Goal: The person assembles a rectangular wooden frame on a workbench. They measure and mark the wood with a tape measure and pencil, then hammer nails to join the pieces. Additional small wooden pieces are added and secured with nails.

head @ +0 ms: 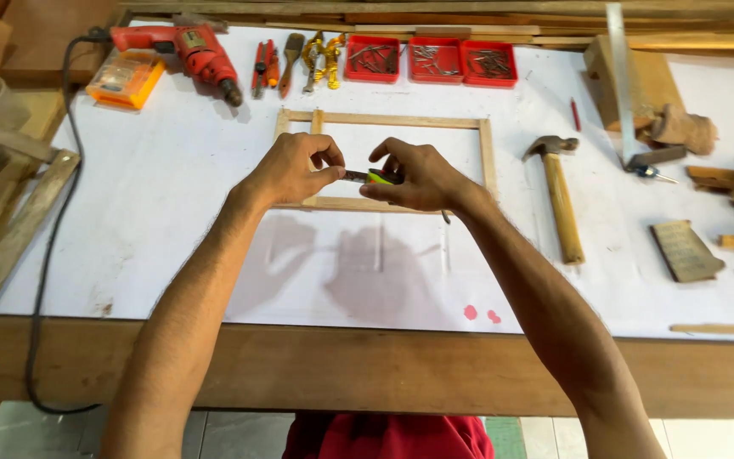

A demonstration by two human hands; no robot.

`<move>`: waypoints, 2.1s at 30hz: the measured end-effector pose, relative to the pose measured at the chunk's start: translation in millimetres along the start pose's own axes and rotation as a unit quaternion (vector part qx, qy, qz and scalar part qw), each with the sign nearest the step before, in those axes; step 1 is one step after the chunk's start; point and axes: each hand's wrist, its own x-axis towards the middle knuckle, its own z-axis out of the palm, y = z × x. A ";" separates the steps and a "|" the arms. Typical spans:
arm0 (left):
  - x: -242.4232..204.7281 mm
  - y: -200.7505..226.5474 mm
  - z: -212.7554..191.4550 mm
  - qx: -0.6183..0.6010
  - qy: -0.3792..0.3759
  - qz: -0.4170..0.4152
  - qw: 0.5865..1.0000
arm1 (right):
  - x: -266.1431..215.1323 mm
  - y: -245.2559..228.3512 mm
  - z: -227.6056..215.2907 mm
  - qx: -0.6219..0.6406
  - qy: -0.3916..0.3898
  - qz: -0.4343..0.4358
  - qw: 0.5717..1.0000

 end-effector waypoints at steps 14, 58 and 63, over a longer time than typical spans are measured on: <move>184.9 166.5 235.6 -0.143 -0.063 0.164 0.974 | -175.3 189.1 -108.7 -0.100 0.276 0.103 0.950; 82.7 -8.0 94.8 0.028 0.223 0.154 0.962 | -14.6 161.2 -12.4 0.009 0.320 0.044 0.946; 25.3 -57.0 47.4 0.075 0.194 0.053 0.977 | 34.4 89.6 10.8 0.420 0.141 0.131 0.887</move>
